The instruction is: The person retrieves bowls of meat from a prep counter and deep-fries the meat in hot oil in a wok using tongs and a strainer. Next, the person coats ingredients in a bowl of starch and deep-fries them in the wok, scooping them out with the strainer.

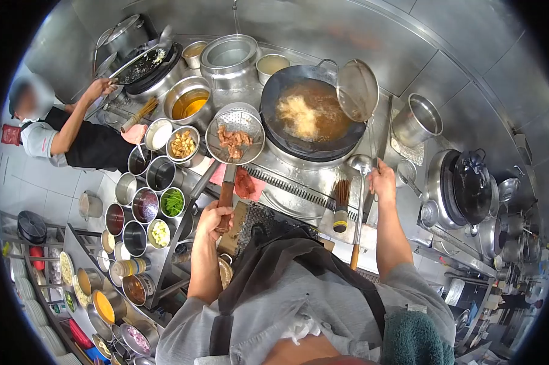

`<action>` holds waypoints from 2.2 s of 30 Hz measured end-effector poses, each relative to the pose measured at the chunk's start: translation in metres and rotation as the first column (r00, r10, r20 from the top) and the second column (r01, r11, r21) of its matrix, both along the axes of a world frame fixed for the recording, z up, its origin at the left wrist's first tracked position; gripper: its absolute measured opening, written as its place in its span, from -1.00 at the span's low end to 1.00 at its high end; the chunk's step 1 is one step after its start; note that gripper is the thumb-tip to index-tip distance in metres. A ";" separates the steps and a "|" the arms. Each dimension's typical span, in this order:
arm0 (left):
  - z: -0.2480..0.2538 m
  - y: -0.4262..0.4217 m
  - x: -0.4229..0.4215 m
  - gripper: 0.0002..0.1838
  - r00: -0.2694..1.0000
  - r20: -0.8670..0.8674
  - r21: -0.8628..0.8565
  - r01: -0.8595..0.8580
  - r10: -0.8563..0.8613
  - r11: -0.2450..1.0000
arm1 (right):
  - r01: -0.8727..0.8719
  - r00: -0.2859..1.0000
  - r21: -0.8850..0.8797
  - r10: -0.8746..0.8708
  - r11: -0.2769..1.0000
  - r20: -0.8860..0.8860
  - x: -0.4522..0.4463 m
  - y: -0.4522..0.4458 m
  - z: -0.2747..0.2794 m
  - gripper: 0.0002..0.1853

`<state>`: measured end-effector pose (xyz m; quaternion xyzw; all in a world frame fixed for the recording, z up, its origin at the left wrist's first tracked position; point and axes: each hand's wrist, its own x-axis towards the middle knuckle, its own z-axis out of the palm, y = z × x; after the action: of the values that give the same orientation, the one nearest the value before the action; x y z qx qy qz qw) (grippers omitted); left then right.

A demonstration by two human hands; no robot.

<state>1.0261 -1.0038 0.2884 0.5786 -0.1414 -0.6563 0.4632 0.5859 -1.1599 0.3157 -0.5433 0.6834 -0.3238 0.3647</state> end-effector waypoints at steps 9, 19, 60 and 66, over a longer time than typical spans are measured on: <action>-0.029 -0.033 0.021 -0.79 0.999 -0.026 -0.008 0.032 -0.033 0.999 | 0.023 0.968 0.167 -0.064 0.986 0.242 0.021 -0.053 -0.059 -0.86; -0.069 -0.048 0.069 -0.81 0.997 -0.074 0.056 0.033 -0.029 0.998 | -0.086 0.761 0.220 -0.079 0.972 0.644 0.072 -0.094 -0.060 -0.94; -0.314 0.022 -0.295 -0.44 -0.216 0.783 0.362 0.921 -0.583 0.145 | 0.042 0.994 -0.081 -0.033 0.996 0.101 -0.092 0.019 0.046 -0.66; -0.291 -0.004 -0.292 -0.44 -0.320 0.724 0.490 0.863 -0.611 0.128 | -0.017 0.999 0.036 0.019 0.999 -0.047 -0.046 -0.015 0.024 -0.52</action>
<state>0.7339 -1.0082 -0.0022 0.4999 -0.7666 -0.3713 -0.1569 0.5397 -1.1745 0.3399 -0.5504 0.6926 -0.2954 0.3607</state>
